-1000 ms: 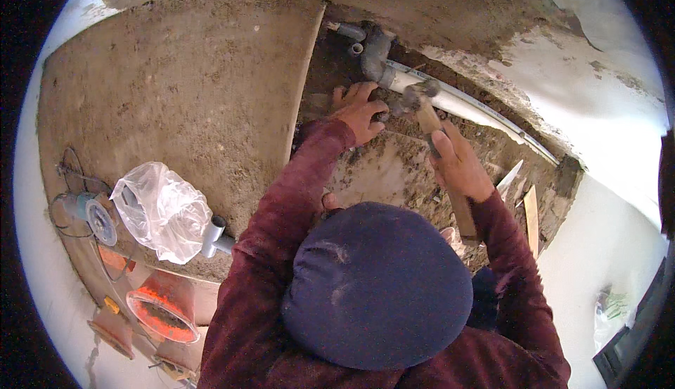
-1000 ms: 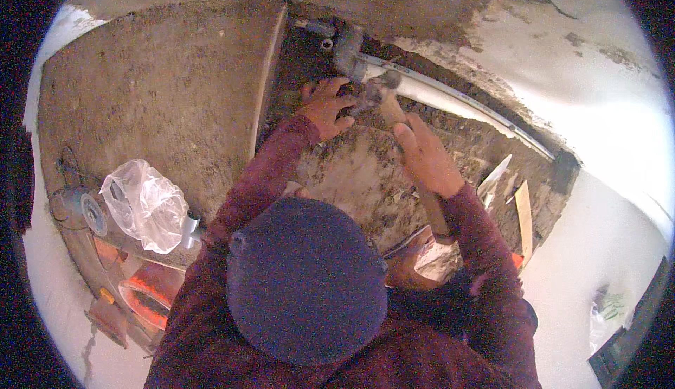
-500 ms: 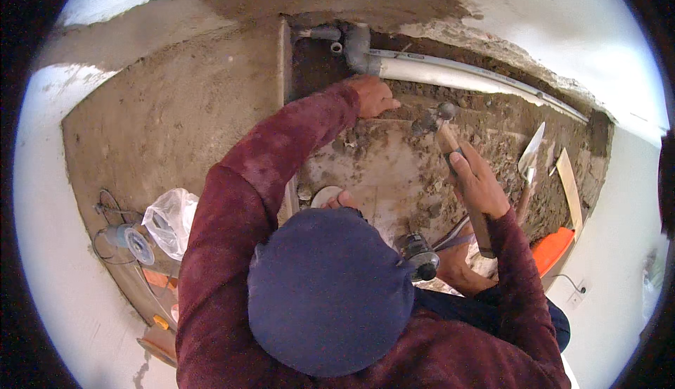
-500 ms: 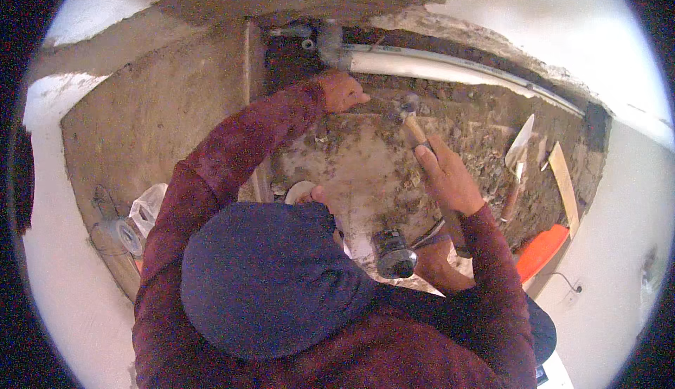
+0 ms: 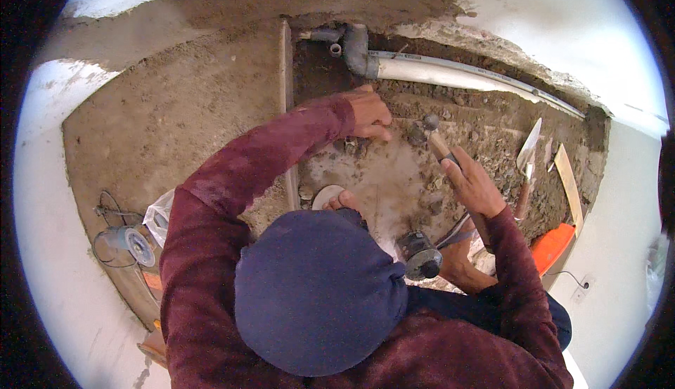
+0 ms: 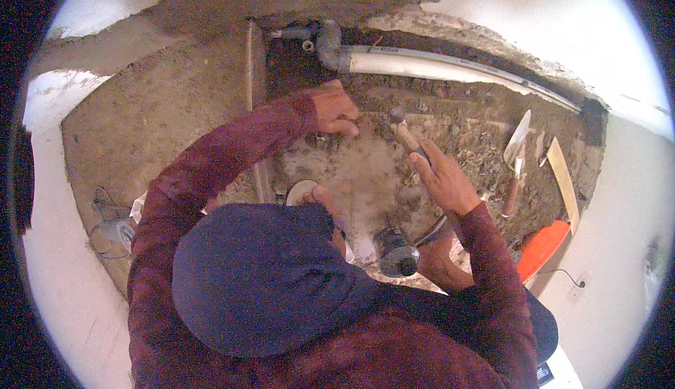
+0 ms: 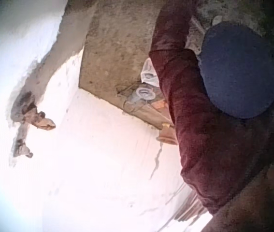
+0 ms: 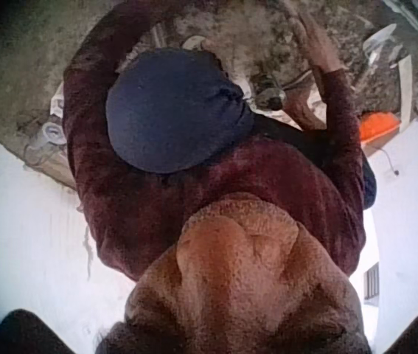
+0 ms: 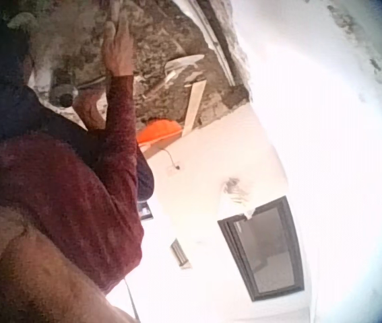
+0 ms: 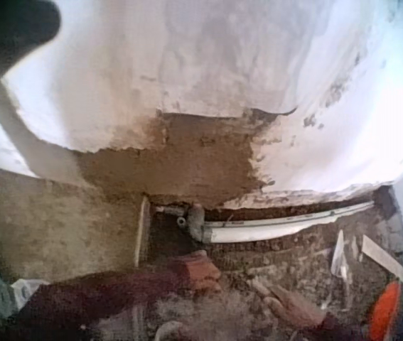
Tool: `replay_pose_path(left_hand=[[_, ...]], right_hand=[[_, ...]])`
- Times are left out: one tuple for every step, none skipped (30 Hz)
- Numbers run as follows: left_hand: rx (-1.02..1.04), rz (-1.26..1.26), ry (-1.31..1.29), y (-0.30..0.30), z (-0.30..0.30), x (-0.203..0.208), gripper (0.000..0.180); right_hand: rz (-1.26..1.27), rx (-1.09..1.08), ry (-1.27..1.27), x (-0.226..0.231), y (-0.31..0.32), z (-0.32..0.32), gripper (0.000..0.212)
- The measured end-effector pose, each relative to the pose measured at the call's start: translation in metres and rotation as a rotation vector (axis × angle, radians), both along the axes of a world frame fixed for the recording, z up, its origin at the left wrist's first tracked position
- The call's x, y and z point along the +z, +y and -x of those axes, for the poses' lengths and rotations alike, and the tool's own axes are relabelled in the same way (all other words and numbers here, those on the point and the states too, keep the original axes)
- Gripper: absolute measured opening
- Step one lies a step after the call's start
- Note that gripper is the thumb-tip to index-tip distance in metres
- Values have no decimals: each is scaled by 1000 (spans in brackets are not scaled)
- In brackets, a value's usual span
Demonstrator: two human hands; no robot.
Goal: The person installs a white PVC pipe into a wall opening, using a hammer to tap it into place and adjusting the connection with both hands.
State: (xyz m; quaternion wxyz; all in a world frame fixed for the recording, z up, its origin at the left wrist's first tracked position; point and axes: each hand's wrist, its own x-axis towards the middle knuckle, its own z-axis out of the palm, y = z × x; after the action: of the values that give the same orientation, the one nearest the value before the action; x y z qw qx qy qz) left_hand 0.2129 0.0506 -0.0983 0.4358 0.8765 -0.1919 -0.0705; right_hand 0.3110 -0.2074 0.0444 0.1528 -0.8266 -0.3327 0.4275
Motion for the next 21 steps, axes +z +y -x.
replay_pose_path(left_hand=[[-34, -68, -32, 8, 4, -2, 39], [-68, -136, -64, 15, 5, -3, 39], [-103, -140, -49, 20, 7, -4, 40], [-138, -144, -34, 25, 9, -5, 41], [-173, -149, -17, 28, 9, -7, 42], [-191, -174, 45, 29, 4, -9, 43], [-209, -199, 108, 27, -4, -12, 43], [-227, -225, 172, 27, -8, -15, 44], [-131, -204, 165, 29, -11, -14, 44], [-34, -184, 159, 32, -13, -14, 44], [64, -162, 153, 33, -15, -13, 44], [73, -145, 187, 31, -15, -15, 44], [83, -127, 221, 27, -15, -16, 45], [94, -109, 254, 22, -14, -18, 45], [122, -158, 270, 17, -12, -18, 44], [152, -207, 285, 12, -8, -19, 43], [182, -255, 301, 7, -4, -19, 43], [289, -352, 126, 6, -2, -14, 39], [397, -446, -50, 6, 3, -8, 36], [504, -538, -228, 5, 6, -4, 34], [738, -460, -177, 2, 12, -2, 31]], right_hand=[[-3, 8, -10, -3, -3, 0, 44], [-5, 16, -19, -5, -4, -1, 44], [5, 13, -8, -6, -4, 0, 43], [15, 9, 5, -7, -4, 0, 43], [24, 5, 19, -9, -3, 1, 43], [9, 16, 16, -10, -3, 2, 42], [-7, 28, 14, -12, -1, 3, 42], [-24, 41, 14, -14, 0, 4, 41], [-69, 36, -28, -17, -3, 5, 42], [-113, 33, -69, -21, -7, 5, 43], [-157, 30, -111, -24, -9, 6, 44], [-104, 7, -68, -22, -7, 5, 43], [-50, -15, -26, -17, -4, 3, 44], [4, -37, 15, -11, 0, 2, 44], [6, -39, 25, -6, 3, 1, 44], [8, -39, 35, -2, 7, 1, 44], [11, -39, 45, 1, 10, 2, 44], [10, -54, 44, 1, 9, 2, 43], [10, -68, 43, 1, 7, 2, 43], [11, -82, 43, 0, 6, 2, 43], [-34, -52, 20, -2, 6, 2, 43]])
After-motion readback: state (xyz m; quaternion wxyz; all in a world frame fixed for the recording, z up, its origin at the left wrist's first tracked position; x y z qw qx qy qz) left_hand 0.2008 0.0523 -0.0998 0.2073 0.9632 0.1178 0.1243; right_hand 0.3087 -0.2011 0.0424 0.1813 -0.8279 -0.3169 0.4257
